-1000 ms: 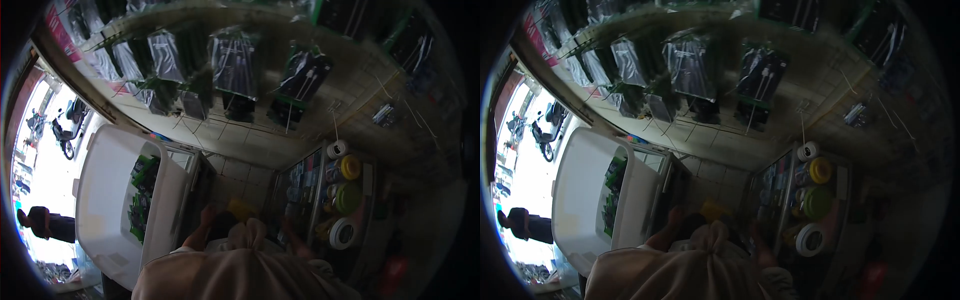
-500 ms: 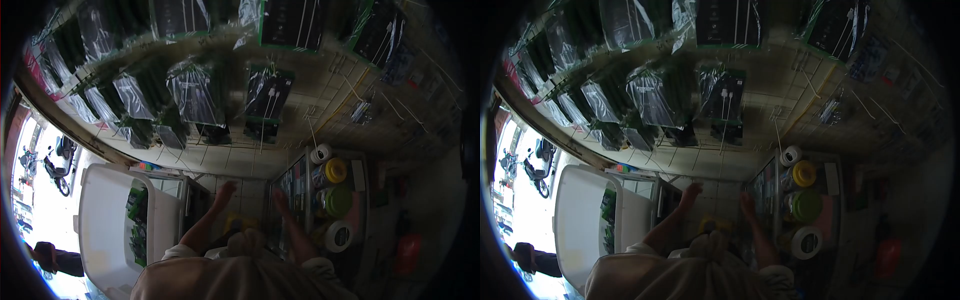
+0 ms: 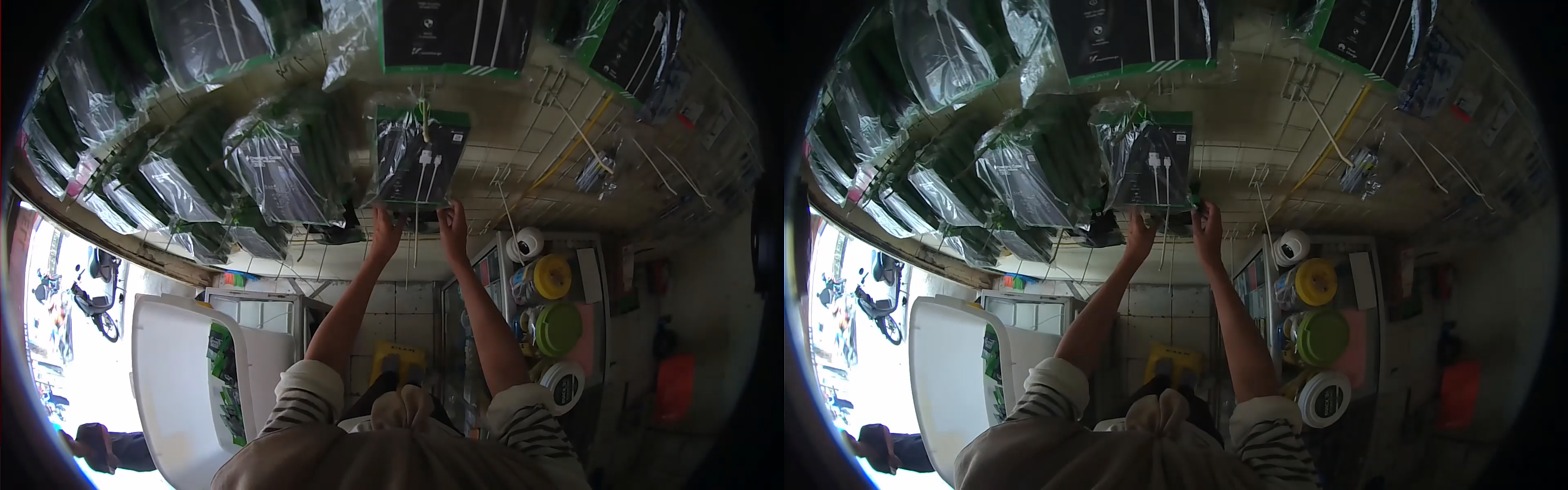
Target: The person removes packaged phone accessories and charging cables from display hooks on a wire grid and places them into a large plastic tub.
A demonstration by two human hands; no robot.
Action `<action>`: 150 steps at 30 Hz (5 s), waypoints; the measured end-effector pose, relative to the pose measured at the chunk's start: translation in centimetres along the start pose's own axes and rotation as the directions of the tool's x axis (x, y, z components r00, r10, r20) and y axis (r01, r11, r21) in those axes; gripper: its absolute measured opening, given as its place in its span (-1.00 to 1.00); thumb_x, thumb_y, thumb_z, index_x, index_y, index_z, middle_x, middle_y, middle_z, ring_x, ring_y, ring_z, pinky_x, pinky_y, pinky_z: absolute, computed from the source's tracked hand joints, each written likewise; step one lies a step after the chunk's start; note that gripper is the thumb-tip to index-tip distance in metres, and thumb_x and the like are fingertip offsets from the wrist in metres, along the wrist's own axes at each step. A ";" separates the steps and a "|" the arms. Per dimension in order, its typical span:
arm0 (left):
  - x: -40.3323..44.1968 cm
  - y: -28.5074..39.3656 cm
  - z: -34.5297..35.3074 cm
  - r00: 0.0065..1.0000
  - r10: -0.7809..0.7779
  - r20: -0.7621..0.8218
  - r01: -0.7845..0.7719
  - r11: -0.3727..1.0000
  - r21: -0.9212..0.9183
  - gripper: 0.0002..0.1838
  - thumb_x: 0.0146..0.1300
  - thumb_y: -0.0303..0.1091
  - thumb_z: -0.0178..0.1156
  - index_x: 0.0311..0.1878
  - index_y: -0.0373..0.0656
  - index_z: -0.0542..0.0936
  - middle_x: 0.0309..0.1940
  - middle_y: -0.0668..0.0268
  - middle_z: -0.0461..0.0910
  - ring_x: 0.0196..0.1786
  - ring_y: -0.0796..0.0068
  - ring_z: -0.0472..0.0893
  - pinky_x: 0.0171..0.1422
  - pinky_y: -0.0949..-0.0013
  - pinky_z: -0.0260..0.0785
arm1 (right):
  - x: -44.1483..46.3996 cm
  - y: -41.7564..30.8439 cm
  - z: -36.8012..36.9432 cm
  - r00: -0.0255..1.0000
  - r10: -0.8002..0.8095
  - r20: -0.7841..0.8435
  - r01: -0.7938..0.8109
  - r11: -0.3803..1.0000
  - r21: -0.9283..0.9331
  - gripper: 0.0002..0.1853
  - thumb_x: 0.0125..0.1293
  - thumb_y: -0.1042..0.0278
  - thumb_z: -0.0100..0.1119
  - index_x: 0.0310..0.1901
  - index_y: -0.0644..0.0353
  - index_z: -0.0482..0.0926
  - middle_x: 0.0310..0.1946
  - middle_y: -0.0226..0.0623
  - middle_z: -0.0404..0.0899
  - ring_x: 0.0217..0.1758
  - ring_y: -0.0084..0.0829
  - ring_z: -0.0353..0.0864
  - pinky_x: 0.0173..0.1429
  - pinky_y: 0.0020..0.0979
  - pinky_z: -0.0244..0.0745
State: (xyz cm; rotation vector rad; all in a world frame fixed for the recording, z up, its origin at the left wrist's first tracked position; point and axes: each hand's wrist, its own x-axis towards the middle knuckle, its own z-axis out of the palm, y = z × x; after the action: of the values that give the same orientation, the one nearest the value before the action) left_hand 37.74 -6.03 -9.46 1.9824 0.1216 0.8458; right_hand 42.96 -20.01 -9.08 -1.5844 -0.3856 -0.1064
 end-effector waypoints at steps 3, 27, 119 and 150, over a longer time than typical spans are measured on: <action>-0.4 0.3 0.0 0.998 0.016 -0.064 -0.013 0.999 0.042 -0.46 -0.01 -0.52 0.11 0.07 -0.29 0.17 -0.08 -0.06 0.25 -0.05 -0.07 0.28 0.03 0.15 0.14 | -0.3 0.0 0.0 0.999 -0.041 -0.012 0.040 0.996 -0.077 -0.70 0.24 0.25 -0.05 -0.09 0.26 0.30 -0.26 -0.28 0.37 -0.21 -0.48 0.38 -0.12 -0.46 0.29; -9.8 11.1 -5.3 0.953 -0.295 -0.077 0.273 0.938 -0.212 -0.58 0.05 -0.55 0.08 0.02 -0.23 0.27 -0.16 0.21 0.36 -0.12 0.39 0.39 -0.04 0.39 0.23 | -11.6 -9.5 -1.9 0.996 -0.012 -0.083 0.004 0.996 -0.091 -0.81 0.26 0.30 -0.07 -0.27 0.28 0.34 -0.55 -0.40 0.32 -0.57 -0.62 0.19 -0.48 -0.54 0.16; -51.4 0.9 -21.9 0.440 -0.879 0.184 0.683 0.461 0.567 -0.69 0.10 -0.26 -0.05 -0.13 -0.17 0.48 -0.14 0.07 0.47 -0.08 0.10 0.46 0.01 0.20 0.28 | -40.3 9.3 -18.0 0.281 0.808 0.518 -0.223 0.580 -0.783 -0.70 0.15 0.23 -0.10 -0.16 0.21 0.46 -0.29 -0.12 0.49 -0.21 -0.16 0.49 -0.10 -0.25 0.37; 0.6 -0.5 -0.9 0.995 -0.079 -0.056 0.085 0.989 0.120 -0.60 0.00 -0.48 0.11 -0.05 -0.30 0.30 -0.14 -0.08 0.32 -0.09 -0.13 0.31 0.01 0.11 0.18 | 0.7 1.2 0.4 0.990 0.058 0.131 -0.045 0.994 -0.099 -0.61 0.21 0.35 -0.04 0.05 0.27 0.20 -0.19 -0.19 0.38 -0.18 -0.47 0.40 -0.10 -0.46 0.30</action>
State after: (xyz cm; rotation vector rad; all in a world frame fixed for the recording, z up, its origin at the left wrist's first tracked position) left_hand 37.84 -4.87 -9.26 2.0551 0.2890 0.8529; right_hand 43.93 -19.49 -10.07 -1.6999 -0.4488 0.0218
